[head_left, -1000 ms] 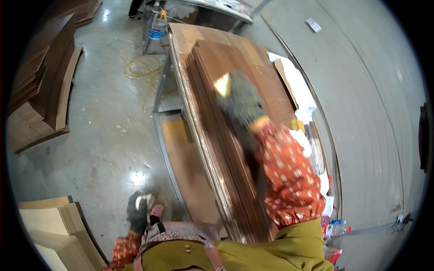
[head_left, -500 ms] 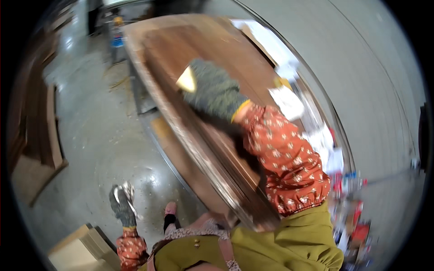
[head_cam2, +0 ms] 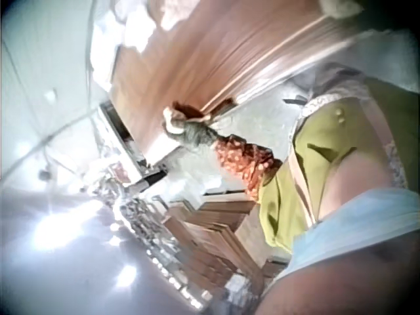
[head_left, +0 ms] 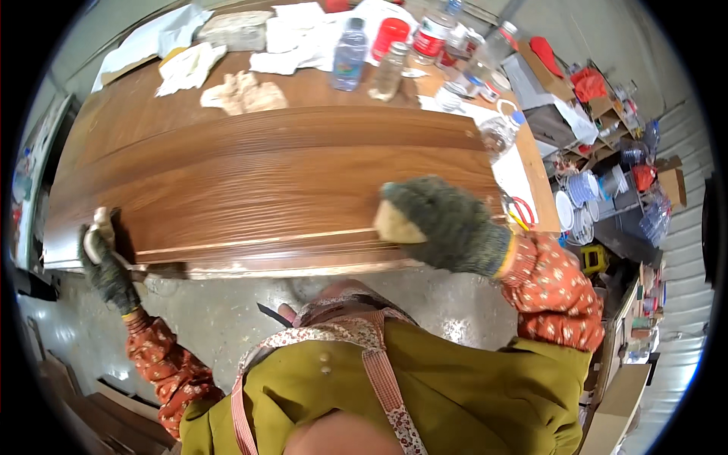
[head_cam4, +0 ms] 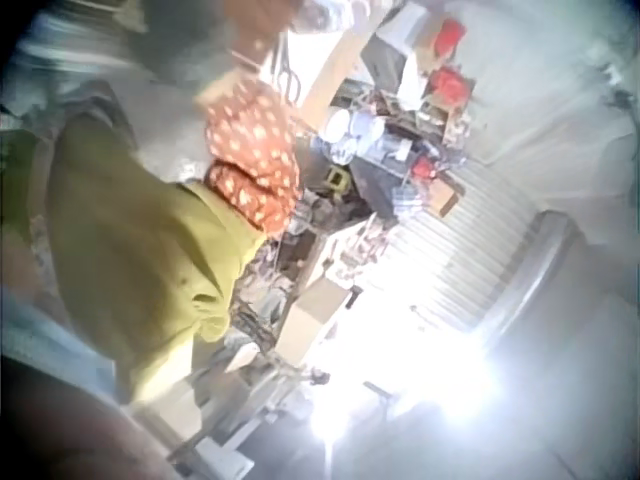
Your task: The person polishes wooden boards one at a time on a workbench, wiping their surfaces and edges using a sponge and a cloth before turning them over to wipe the opposite sides.
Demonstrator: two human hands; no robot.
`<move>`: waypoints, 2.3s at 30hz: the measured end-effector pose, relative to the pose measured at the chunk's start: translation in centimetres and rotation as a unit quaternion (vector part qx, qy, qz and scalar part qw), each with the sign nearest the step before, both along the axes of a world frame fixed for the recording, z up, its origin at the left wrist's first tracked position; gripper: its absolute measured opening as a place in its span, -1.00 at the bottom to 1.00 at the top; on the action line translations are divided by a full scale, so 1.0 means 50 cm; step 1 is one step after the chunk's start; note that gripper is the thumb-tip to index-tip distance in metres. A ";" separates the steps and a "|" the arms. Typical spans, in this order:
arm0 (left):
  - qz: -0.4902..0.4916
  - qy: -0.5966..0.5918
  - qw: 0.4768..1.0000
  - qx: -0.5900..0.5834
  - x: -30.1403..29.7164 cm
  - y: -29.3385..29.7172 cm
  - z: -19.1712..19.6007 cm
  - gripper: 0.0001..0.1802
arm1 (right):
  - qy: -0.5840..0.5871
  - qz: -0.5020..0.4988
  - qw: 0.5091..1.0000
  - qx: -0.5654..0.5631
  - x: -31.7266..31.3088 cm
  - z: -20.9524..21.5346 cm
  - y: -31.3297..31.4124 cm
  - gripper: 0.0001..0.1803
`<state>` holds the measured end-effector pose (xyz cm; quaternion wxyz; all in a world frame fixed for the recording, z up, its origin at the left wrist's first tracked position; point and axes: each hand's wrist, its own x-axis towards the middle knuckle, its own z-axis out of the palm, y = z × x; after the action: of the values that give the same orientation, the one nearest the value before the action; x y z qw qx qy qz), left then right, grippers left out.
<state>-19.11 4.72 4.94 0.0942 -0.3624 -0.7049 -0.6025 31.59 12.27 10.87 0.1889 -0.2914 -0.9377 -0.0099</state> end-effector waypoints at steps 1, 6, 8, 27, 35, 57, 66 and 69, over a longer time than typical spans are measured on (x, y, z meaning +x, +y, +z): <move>-0.222 -0.169 0.955 0.104 0.042 0.048 -0.065 -0.59 | -0.040 -0.064 0.997 0.031 0.072 0.011 -0.019 -0.21; -0.228 0.097 0.969 0.004 0.469 0.052 -0.019 -0.66 | -0.024 -0.205 0.972 -0.114 0.332 0.030 -0.024 -0.30; -0.244 0.125 0.961 -0.025 0.604 0.052 -0.025 -0.65 | -0.070 -0.226 0.967 -0.093 0.406 0.009 -0.029 -0.32; -0.245 0.318 0.915 -0.048 0.661 0.017 -0.052 -0.60 | 0.153 -0.259 0.950 -0.083 0.426 -0.187 0.129 -0.21; -0.352 0.503 0.788 -0.041 0.924 0.080 -0.060 -0.70 | 0.208 -0.125 0.970 -0.004 0.280 -0.116 0.247 -0.37; -0.415 0.533 0.737 0.004 0.894 0.094 -0.090 -0.66 | 0.079 -0.101 0.990 0.051 0.176 -0.210 0.322 -0.59; -0.048 0.426 0.894 -0.127 0.381 -0.034 -0.108 -0.47 | 0.041 -0.038 0.993 0.108 0.171 -0.144 0.281 -0.63; -0.097 0.247 0.956 -0.121 0.430 -0.028 -0.100 -0.42 | -0.016 -0.043 0.990 0.134 0.181 -0.172 0.305 -0.60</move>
<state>2.39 3.34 -0.07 0.1619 -0.5752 -0.6889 -0.4103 40.66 27.52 2.28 0.2104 -0.3032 -0.9174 -0.1486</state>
